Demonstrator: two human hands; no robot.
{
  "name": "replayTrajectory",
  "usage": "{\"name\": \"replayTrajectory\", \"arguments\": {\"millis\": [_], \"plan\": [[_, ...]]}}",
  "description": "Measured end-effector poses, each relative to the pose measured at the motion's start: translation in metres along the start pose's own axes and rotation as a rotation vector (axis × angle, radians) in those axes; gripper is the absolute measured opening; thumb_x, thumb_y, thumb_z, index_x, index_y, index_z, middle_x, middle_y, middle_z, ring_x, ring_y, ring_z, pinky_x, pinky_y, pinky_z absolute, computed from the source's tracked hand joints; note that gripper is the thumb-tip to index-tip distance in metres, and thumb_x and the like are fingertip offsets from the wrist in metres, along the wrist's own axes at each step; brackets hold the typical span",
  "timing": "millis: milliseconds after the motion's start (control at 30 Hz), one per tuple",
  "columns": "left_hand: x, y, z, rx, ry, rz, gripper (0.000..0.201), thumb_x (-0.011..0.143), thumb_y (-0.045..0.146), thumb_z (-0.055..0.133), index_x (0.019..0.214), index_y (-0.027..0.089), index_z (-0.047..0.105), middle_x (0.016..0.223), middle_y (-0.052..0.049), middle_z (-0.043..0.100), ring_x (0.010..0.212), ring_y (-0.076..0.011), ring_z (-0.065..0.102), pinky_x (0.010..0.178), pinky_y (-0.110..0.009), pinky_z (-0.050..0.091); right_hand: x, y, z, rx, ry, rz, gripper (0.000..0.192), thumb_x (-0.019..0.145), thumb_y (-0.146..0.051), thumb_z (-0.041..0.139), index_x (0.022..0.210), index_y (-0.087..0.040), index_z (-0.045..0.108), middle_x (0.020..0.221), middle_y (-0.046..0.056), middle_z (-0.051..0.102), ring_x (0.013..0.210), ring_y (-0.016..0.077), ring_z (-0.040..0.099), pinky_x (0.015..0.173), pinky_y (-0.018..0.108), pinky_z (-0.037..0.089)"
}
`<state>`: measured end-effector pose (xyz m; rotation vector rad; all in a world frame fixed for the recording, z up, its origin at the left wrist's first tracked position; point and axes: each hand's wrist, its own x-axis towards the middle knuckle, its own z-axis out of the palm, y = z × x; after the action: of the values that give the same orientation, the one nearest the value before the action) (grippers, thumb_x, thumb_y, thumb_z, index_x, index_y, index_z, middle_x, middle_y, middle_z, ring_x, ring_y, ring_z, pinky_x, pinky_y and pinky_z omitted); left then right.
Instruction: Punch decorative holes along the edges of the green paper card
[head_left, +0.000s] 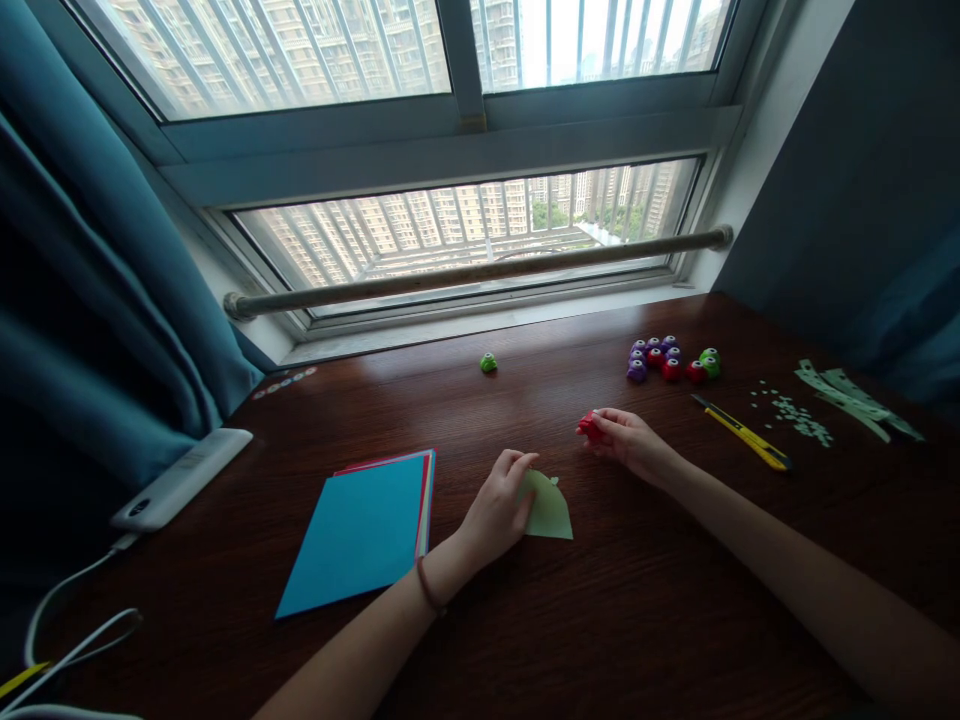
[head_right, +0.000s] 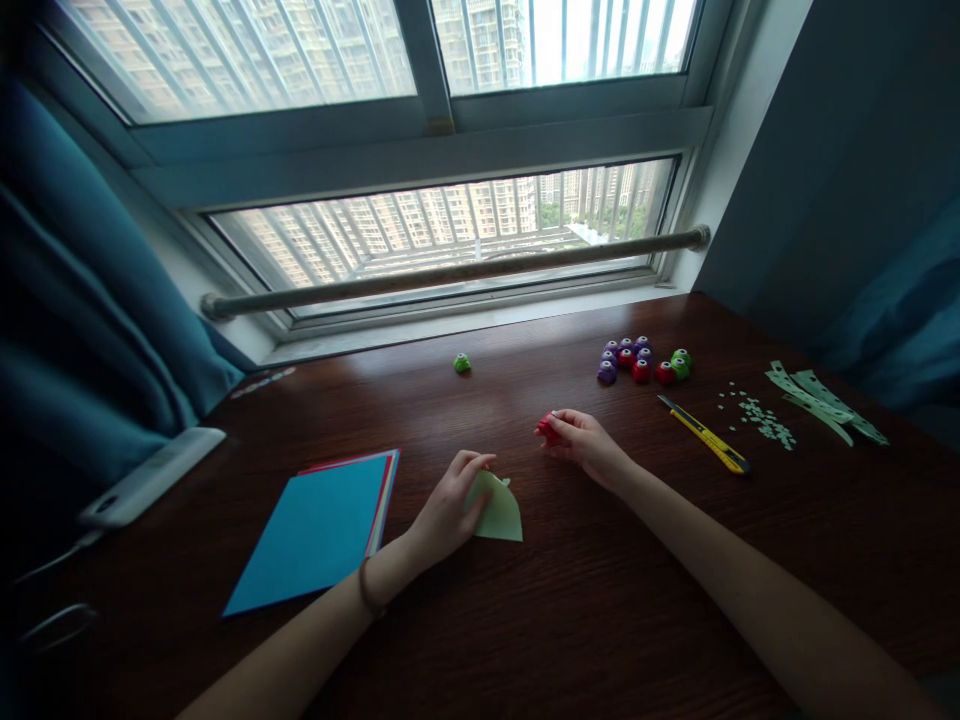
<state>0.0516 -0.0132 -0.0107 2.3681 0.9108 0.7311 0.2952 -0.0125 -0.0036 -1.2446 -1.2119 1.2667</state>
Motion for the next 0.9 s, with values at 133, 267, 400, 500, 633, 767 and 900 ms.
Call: {"name": "replayTrajectory", "arguments": {"millis": [133, 267, 400, 500, 633, 767, 900], "plan": [[0.001, 0.003, -0.005, -0.114, 0.042, -0.033, 0.015, 0.081, 0.012, 0.046, 0.087, 0.018, 0.058, 0.098, -0.007, 0.051, 0.094, -0.0189, 0.052, 0.088, -0.034, 0.042, 0.003, 0.005, -0.002, -0.131, 0.099, -0.061, 0.036, 0.071, -0.048, 0.061, 0.087, -0.016, 0.057, 0.088, 0.009, 0.066, 0.068, 0.0174, 0.063, 0.057, 0.027, 0.050], [0.003, 0.006, -0.010, -0.246, 0.059, -0.060, 0.010, 0.081, 0.018, 0.049, 0.079, 0.017, 0.059, 0.094, -0.006, 0.058, 0.094, -0.0197, 0.054, 0.100, -0.040, 0.029, 0.013, 0.006, -0.024, -0.383, 0.318, -0.172, 0.033, 0.065, -0.039, 0.068, 0.089, -0.018, 0.061, 0.092, 0.007, 0.063, 0.080, 0.0212, 0.061, 0.075, 0.034, 0.048], [0.002, 0.008, -0.007, -0.416, 0.055, -0.158, 0.013, 0.082, 0.025, 0.051, 0.082, 0.016, 0.060, 0.074, -0.002, 0.060, 0.070, -0.0159, 0.056, 0.076, -0.030, 0.044, 0.024, 0.005, -0.062, -0.658, 0.545, -0.240, 0.027, 0.067, -0.036, 0.066, 0.088, -0.019, 0.065, 0.096, 0.010, 0.061, 0.089, 0.0266, 0.054, 0.085, 0.041, 0.040], [0.001, 0.011, -0.003, -0.567, 0.048, -0.240, 0.015, 0.081, 0.029, 0.055, 0.080, 0.014, 0.059, 0.070, -0.002, 0.058, 0.062, -0.0137, 0.053, 0.057, -0.022, 0.042, 0.030, 0.009, -0.086, -0.805, 0.652, -0.243, 0.026, 0.068, -0.034, 0.064, 0.087, -0.017, 0.065, 0.093, 0.011, 0.061, 0.086, 0.0271, 0.054, 0.083, 0.042, 0.039], [0.001, 0.017, -0.005, -0.772, 0.028, -0.328, 0.016, 0.075, 0.029, 0.060, 0.075, 0.013, 0.057, 0.069, -0.002, 0.058, 0.061, -0.0129, 0.052, 0.055, -0.021, 0.040, 0.036, 0.021, -0.103, -0.915, 0.717, -0.222, 0.024, 0.068, -0.033, 0.063, 0.082, -0.014, 0.066, 0.082, 0.012, 0.061, 0.077, 0.0265, 0.055, 0.077, 0.040, 0.041], [0.002, 0.021, -0.009, -0.950, 0.020, -0.420, 0.007, 0.069, 0.020, 0.059, 0.069, 0.014, 0.056, 0.064, 0.001, 0.055, 0.056, -0.0100, 0.049, 0.053, -0.019, 0.038, 0.038, 0.023, -0.107, -0.942, 0.734, -0.225, 0.025, 0.071, -0.030, 0.060, 0.083, -0.010, 0.065, 0.078, 0.014, 0.060, 0.075, 0.0282, 0.055, 0.076, 0.042, 0.041], [0.002, 0.024, -0.007, -1.124, -0.001, -0.517, 0.004, 0.066, 0.016, 0.054, 0.070, 0.015, 0.055, 0.063, 0.002, 0.054, 0.053, -0.0084, 0.048, 0.049, -0.018, 0.036, 0.028, 0.006, -0.087, -0.895, 0.741, -0.291, 0.036, 0.076, -0.025, 0.054, 0.107, -0.007, 0.057, 0.106, 0.020, 0.053, 0.081, 0.0262, 0.056, 0.083, 0.044, 0.040]]}}
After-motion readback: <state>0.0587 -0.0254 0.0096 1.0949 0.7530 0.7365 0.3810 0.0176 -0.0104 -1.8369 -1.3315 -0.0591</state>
